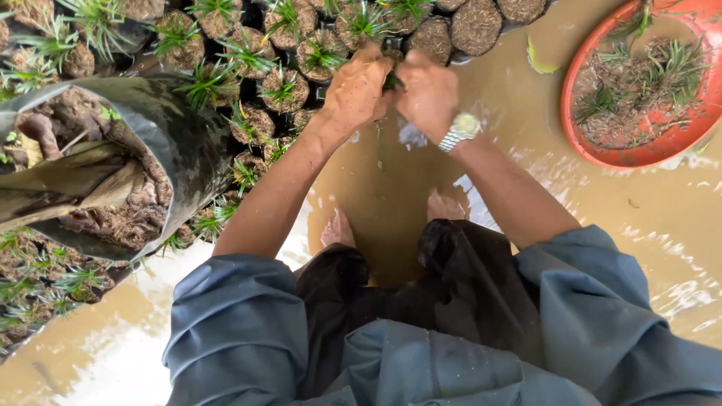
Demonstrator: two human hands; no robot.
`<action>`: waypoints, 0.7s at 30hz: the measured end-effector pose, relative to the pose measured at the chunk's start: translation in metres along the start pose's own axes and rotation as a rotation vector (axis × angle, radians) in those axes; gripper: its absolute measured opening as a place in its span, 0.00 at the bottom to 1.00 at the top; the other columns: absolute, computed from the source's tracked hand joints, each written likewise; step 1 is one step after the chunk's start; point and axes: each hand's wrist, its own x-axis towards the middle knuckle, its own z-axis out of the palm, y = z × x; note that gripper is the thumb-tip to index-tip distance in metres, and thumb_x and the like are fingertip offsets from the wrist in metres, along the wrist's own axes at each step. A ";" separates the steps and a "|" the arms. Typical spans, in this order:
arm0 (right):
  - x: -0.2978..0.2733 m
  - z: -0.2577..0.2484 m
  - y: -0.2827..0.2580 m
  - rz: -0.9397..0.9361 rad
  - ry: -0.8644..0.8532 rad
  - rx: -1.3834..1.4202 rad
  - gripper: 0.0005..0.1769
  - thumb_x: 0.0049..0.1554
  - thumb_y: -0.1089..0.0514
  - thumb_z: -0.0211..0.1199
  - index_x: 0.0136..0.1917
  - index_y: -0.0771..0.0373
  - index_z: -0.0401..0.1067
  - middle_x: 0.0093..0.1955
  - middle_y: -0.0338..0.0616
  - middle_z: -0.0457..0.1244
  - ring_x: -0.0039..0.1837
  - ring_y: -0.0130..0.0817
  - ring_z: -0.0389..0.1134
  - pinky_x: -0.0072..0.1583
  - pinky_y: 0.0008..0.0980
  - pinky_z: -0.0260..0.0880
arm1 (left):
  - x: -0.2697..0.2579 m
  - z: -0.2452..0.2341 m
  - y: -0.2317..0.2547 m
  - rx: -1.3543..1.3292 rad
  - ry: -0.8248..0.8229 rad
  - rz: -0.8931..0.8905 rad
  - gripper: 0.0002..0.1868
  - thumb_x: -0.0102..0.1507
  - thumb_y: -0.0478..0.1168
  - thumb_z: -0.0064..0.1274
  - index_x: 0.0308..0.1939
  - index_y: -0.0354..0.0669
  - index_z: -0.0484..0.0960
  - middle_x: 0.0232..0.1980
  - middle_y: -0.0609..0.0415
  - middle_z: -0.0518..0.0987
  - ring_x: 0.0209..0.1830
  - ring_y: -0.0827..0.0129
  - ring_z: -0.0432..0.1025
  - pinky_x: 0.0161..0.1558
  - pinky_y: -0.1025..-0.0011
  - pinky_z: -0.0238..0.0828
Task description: The person stands barefoot in shallow water and repeatedly pulls small green seedlings from black plastic nursery bags. They wash the roots of the seedlings in the water and place them into a red plastic basin floating nearby.
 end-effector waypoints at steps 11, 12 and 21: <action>-0.087 -0.078 0.188 0.127 0.241 0.422 0.08 0.66 0.71 0.67 0.51 0.61 0.83 0.49 0.46 0.74 0.51 0.35 0.75 0.54 0.34 0.78 | 0.012 0.009 0.019 0.316 0.104 0.053 0.13 0.54 0.31 0.68 0.40 0.36 0.83 0.48 0.49 0.76 0.47 0.54 0.71 0.20 0.53 0.77; -0.100 -0.073 0.225 0.135 0.242 0.422 0.08 0.66 0.71 0.67 0.51 0.61 0.83 0.49 0.46 0.74 0.51 0.35 0.75 0.54 0.34 0.78 | 0.015 0.012 0.018 0.314 0.098 0.058 0.13 0.54 0.31 0.68 0.40 0.36 0.83 0.48 0.49 0.76 0.47 0.54 0.71 0.20 0.53 0.77; -0.100 -0.055 0.329 0.324 0.645 -0.247 0.07 0.51 0.64 0.70 0.44 0.62 0.74 0.43 0.49 0.71 0.42 0.46 0.70 0.45 0.42 0.69 | 0.018 0.021 0.052 0.613 0.352 0.121 0.19 0.53 0.30 0.62 0.48 0.36 0.77 0.44 0.49 0.68 0.40 0.62 0.67 0.25 0.70 0.81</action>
